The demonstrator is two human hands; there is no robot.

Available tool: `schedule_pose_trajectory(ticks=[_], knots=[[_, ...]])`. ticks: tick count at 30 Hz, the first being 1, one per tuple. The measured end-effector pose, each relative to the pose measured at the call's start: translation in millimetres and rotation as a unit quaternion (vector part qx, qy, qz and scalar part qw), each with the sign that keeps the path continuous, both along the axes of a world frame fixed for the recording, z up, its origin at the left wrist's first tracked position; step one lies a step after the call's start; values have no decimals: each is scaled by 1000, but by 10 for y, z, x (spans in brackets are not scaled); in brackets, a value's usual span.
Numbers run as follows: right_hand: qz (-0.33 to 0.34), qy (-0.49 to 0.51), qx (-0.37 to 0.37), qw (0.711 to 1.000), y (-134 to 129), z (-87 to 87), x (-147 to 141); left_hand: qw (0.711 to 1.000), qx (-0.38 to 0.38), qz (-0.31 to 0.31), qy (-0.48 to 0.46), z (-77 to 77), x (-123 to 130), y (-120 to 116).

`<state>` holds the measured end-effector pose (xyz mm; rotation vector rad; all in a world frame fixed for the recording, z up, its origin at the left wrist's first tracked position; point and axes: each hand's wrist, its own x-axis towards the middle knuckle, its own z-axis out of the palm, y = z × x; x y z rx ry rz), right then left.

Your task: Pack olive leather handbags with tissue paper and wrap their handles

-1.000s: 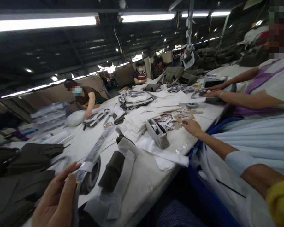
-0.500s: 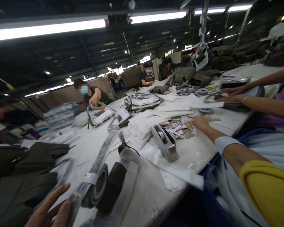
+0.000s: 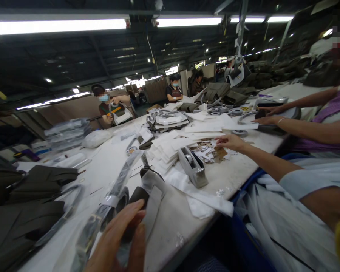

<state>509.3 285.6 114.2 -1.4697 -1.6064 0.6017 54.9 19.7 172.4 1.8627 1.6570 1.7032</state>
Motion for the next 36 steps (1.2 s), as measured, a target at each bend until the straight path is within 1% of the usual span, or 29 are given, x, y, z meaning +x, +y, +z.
schedule_pose_trajectory(ticks=[1, 2, 4, 5, 7, 9, 12, 14, 16, 19, 23, 25, 27, 29, 31, 36], knots=[[20, 7, -11, 1000, -64, 29, -98, 999, -1, -31, 23, 23, 191, 59], [38, 18, -14, 999, -134, 67, -201, 996, -13, -79, 26, 41, 362, 137], [79, 43, -13, 996, -293, 171, -423, 983, -53, -177, 1, 53, 633, 344], [100, 53, -10, 994, -382, 235, -539, 976, -69, -204, -18, 44, 736, 464], [136, 64, -4, 989, -573, 370, -775, 969, -87, -232, -24, 1, 893, 713], [167, 73, -2, 983, -757, 489, -1011, 964, -87, -252, -6, -55, 1008, 942], [217, 87, 1, 972, -942, 582, -1348, 964, -85, -252, 15, -126, 1099, 1198], [243, 90, 11, 966, -972, 574, -1544, 966, -89, -241, 26, -159, 1084, 1306], [260, 88, 23, 961, -936, 524, -1702, 970, -95, -220, 38, -180, 1004, 1374], [253, 44, 58, 965, -840, 419, -1853, 979, -97, -167, 69, -179, 814, 1423], [190, -66, 125, 972, -801, 305, -1935, 985, -92, -99, 105, -85, 596, 1437], [189, -71, 122, 972, -833, 271, -1965, 987, -96, -75, 109, -9, 534, 1442], [207, -52, 105, 971, -877, 251, -2003, 987, -104, -62, 103, 69, 495, 1455], [226, -31, 93, 969, -918, 243, -2047, 988, -110, -67, 91, 135, 470, 1480], [236, -17, 97, 967, -950, 246, -2091, 987, -111, -87, 72, 179, 455, 1509], [249, 20, 115, 961, -1019, 301, -2169, 978, -116, -172, -16, 211, 476, 1523]])
